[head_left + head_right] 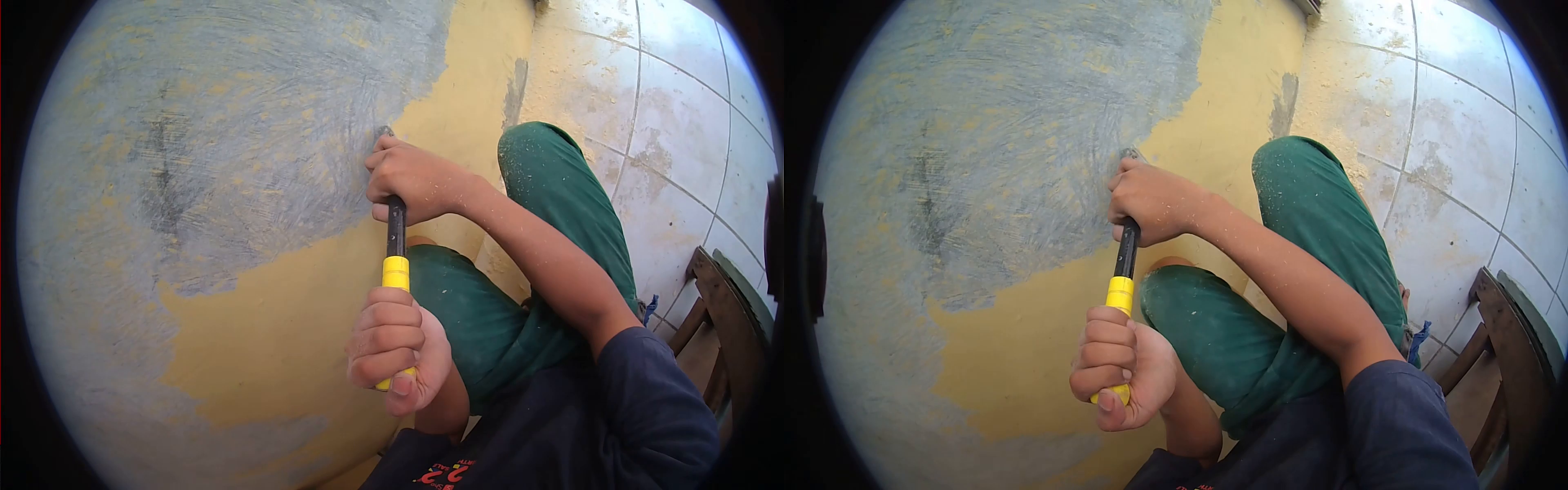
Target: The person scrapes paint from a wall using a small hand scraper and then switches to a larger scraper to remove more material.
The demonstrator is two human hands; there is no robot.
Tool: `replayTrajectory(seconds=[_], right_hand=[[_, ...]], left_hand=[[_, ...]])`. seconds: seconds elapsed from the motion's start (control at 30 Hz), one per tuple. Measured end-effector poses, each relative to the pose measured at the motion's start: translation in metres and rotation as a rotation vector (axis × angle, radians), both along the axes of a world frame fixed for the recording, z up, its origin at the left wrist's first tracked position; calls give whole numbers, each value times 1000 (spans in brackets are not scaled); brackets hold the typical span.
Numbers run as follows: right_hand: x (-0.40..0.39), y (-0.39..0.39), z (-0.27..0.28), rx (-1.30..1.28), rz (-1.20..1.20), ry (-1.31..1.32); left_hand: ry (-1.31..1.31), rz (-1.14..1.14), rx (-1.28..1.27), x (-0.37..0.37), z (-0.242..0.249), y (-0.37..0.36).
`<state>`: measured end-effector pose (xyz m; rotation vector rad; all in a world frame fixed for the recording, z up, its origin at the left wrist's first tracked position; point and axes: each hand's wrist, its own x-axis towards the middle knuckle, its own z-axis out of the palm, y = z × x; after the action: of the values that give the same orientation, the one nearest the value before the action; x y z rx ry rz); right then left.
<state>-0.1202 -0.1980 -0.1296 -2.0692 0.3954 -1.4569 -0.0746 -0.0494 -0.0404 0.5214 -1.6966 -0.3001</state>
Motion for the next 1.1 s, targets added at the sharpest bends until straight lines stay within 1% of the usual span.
replayTrajectory(seconds=[0.1, 0.13, 0.2, 0.3, 0.37, 0.4, 0.43, 0.5, 0.57, 0.63, 0.67, 0.73, 0.77, 0.8, 0.83, 0.87, 0.9, 0.93, 0.97, 1.03, 1.1], right_hand=[[2, -14, -16, 13, -64, -31], [0, -18, -19, 33, -90, -58], [1, -19, -19, 37, -95, -42], [-2, -14, -15, 47, -95, -22], [1, -4, -6, -12, 1, -80], [2, -6, -7, -19, 13, -87], [2, -8, -11, -8, 17, -98], [-1, -18, -17, 3, -70, -37], [0, -22, -19, 26, -82, -1], [-3, -18, -12, -26, -80, -64], [-1, -12, -7, -16, -38, -63], [1, -9, -3, -26, -15, -81], [4, -6, -2, -43, 13, -111], [3, -11, -8, -40, -8, -115], [1, -19, -16, -40, -62, -74], [-3, -24, -23, 11, -70, -7], [-8, -27, -24, 61, -83, 66], [-7, -26, -23, 63, -91, 23], [-7, -26, -23, 56, -106, 35], [-5, -16, -13, 10, -43, -100], [-5, -13, -13, -1, -9, -91]], left_hand=[[14, 43, 73, 1, -4, -15], [8, 50, 62, 4, -2, -20], [7, 18, 125, 7, -2, -30], [14, 3, 61, 0, -6, -21], [15, 5, 33, 2, -6, -7], [6, 14, 2, 2, -5, -2], [-4, 19, 12, 3, -6, -3], [70, 60, 51, 6, -10, -15], [89, 47, 57, 10, -9, -22], [79, 17, 36, 7, -6, -20], [87, 12, 44, 4, -4, -13], [-4, 34, -14, -2, 2, 2], [-11, 36, -3, -1, -2, -1], [27, 32, 9, -2, -6, -8], [66, 32, 12, -1, -7, -15], [58, 40, 3, 2, -8, -21], [52, 26, 53, 6, -9, -28], [52, 2, 106, 6, -9, -33], [64, -13, 99, 4, -9, -34], [31, -7, 17, -1, -8, -21], [18, 15, 10, -4, -11, -13]])
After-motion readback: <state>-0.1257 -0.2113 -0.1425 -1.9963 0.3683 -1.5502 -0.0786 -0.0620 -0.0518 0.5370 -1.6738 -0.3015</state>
